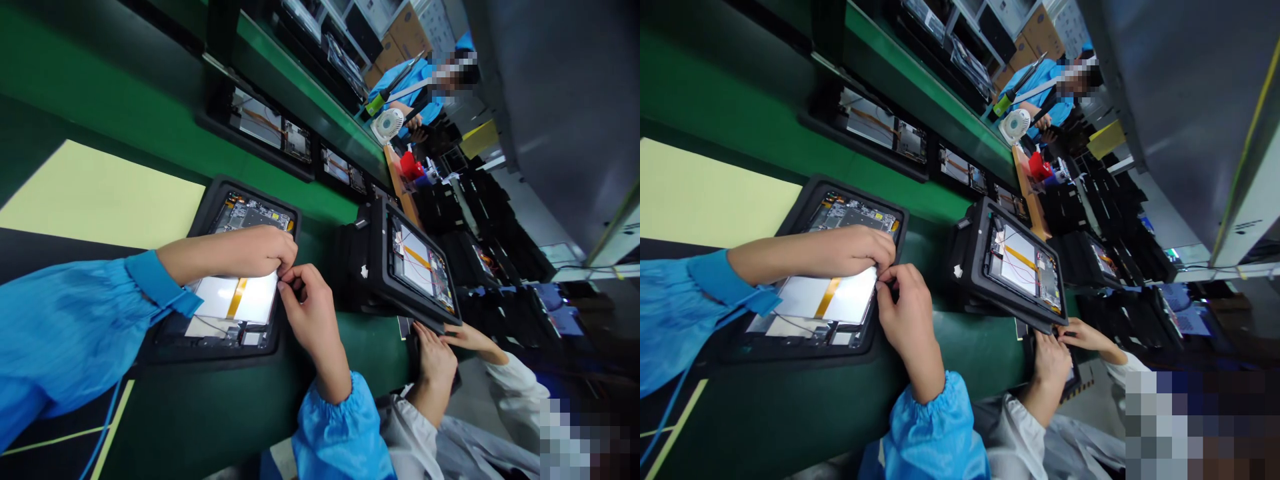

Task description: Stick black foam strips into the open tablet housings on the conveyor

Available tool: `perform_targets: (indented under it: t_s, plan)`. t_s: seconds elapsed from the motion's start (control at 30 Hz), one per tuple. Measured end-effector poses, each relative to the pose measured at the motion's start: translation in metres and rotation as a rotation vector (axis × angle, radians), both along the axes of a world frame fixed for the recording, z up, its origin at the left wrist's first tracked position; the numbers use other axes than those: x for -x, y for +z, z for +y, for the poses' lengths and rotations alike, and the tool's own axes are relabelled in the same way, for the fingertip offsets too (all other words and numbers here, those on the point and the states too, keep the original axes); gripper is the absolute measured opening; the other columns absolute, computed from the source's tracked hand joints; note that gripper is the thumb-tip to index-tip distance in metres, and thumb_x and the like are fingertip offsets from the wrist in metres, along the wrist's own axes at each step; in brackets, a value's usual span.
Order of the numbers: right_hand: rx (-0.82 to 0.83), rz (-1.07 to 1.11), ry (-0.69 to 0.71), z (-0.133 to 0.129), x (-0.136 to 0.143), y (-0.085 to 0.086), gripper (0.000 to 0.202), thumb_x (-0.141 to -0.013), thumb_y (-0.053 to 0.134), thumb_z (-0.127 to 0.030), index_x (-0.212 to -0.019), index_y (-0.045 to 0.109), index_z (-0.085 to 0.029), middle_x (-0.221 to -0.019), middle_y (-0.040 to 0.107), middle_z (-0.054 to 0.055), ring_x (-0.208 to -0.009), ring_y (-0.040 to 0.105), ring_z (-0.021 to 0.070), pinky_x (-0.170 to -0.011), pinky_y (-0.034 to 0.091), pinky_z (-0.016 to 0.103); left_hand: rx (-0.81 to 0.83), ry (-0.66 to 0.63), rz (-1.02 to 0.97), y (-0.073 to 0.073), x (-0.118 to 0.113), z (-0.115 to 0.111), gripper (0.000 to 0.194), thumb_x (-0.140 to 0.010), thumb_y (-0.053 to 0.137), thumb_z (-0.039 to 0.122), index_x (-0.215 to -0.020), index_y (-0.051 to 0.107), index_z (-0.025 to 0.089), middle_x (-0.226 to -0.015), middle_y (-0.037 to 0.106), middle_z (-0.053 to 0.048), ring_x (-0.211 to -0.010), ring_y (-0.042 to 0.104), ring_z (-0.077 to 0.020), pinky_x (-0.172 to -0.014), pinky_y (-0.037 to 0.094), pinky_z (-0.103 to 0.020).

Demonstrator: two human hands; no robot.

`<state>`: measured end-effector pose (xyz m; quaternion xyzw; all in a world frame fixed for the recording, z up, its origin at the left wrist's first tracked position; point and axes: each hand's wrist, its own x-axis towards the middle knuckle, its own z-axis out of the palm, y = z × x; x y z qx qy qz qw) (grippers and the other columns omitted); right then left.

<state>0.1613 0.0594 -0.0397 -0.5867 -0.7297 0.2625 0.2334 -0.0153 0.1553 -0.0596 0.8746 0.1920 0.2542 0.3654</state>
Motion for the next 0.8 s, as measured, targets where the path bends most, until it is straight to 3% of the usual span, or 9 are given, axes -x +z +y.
perform_targets:
  t_s: [0.2,0.4,0.7,0.8]
  plan:
    - [0.007,0.048,-0.039,0.001,0.002,-0.005,0.008,-0.09,0.058,-0.016,-0.087,0.058,-0.023,-0.086,0.059,0.0,-0.076,0.055,0.0169,-0.069,0.044,0.029,-0.018,0.016,0.038,0.004,0.001,-0.001,0.029,-0.067,0.042,0.005,-0.067,0.068,0.017,-0.078,0.07,-0.003,-0.082,0.062,-0.0158,-0.081,0.048,-0.026]
    - [-0.025,0.158,-0.061,0.003,0.005,-0.013,0.006,-0.091,0.059,-0.018,-0.088,0.06,-0.023,-0.088,0.059,0.0,-0.072,0.053,0.0149,-0.065,0.045,0.027,-0.054,0.133,0.049,0.003,0.001,-0.003,0.036,-0.069,0.034,0.015,-0.068,0.069,0.015,-0.076,0.067,0.002,-0.079,0.058,-0.0085,-0.081,0.045,-0.02]
    - [-0.095,0.299,-0.142,0.006,0.008,-0.03,0.001,-0.089,0.063,-0.021,-0.089,0.062,-0.021,-0.093,0.055,0.0,-0.061,0.044,0.0091,-0.057,0.039,0.024,-0.019,0.087,0.074,0.0,0.006,0.007,0.029,-0.073,0.042,0.01,-0.074,0.069,0.018,-0.084,0.071,-0.002,-0.087,0.064,-0.0171,-0.085,0.048,-0.025]
    - [-0.046,0.369,-0.2,0.01,0.007,-0.033,0.021,-0.084,0.07,-0.023,-0.102,0.059,-0.023,-0.095,0.054,-0.002,-0.059,0.044,0.0074,-0.056,0.04,0.023,-0.009,0.073,0.066,0.002,0.006,0.006,0.029,-0.073,0.041,0.01,-0.074,0.069,0.018,-0.085,0.071,-0.003,-0.088,0.064,-0.0174,-0.085,0.047,-0.025]
